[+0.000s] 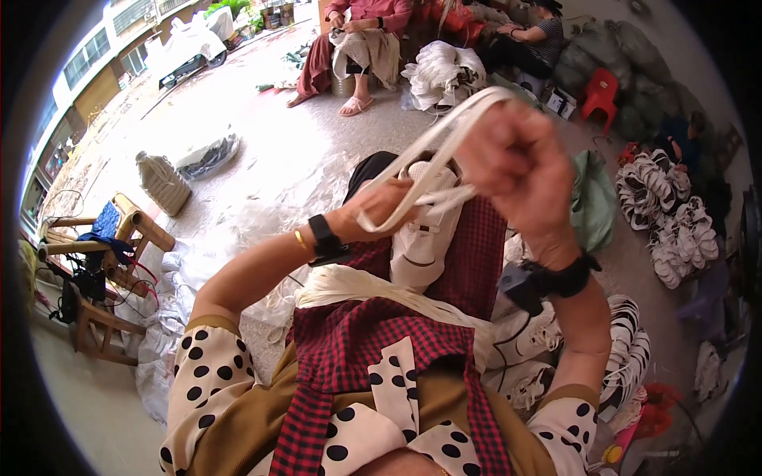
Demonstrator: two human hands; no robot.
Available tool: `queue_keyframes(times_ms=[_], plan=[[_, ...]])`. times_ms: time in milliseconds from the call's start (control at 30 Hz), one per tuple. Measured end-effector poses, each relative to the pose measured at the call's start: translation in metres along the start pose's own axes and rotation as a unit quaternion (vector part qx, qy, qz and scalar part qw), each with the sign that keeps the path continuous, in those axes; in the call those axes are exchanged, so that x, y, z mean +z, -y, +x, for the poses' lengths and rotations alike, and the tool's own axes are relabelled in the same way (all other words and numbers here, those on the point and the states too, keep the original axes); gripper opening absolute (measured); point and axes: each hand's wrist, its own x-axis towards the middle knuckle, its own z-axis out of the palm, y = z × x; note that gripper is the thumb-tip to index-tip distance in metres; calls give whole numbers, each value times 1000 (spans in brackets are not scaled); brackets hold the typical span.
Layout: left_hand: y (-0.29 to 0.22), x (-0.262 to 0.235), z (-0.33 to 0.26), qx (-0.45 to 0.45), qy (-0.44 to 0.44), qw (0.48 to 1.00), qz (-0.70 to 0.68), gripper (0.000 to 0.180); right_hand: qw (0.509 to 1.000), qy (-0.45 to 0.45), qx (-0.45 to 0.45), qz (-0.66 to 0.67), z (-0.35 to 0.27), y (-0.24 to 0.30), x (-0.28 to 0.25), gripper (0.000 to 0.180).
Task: The recorder is lacing a white sneaker and then organizing a large stack of shoe components on the floor.
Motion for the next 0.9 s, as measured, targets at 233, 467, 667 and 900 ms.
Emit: queue_keyframes(times_ms=[233, 467, 667, 900], plan=[[0, -7, -16, -282, -67, 922, -256, 39, 986, -159, -47, 15, -15, 28, -32, 26], [4, 1, -15, -336, -94, 876, -333, 40, 989, -140, -41, -25, -11, 36, -22, 26], [1, 0, -16, -322, -93, 882, -331, 41, 992, -123, -33, -27, -3, 37, -14, 25], [3, 8, -19, -331, -121, 869, -346, 40, 989, -113, -42, -88, 2, 30, -12, 25]])
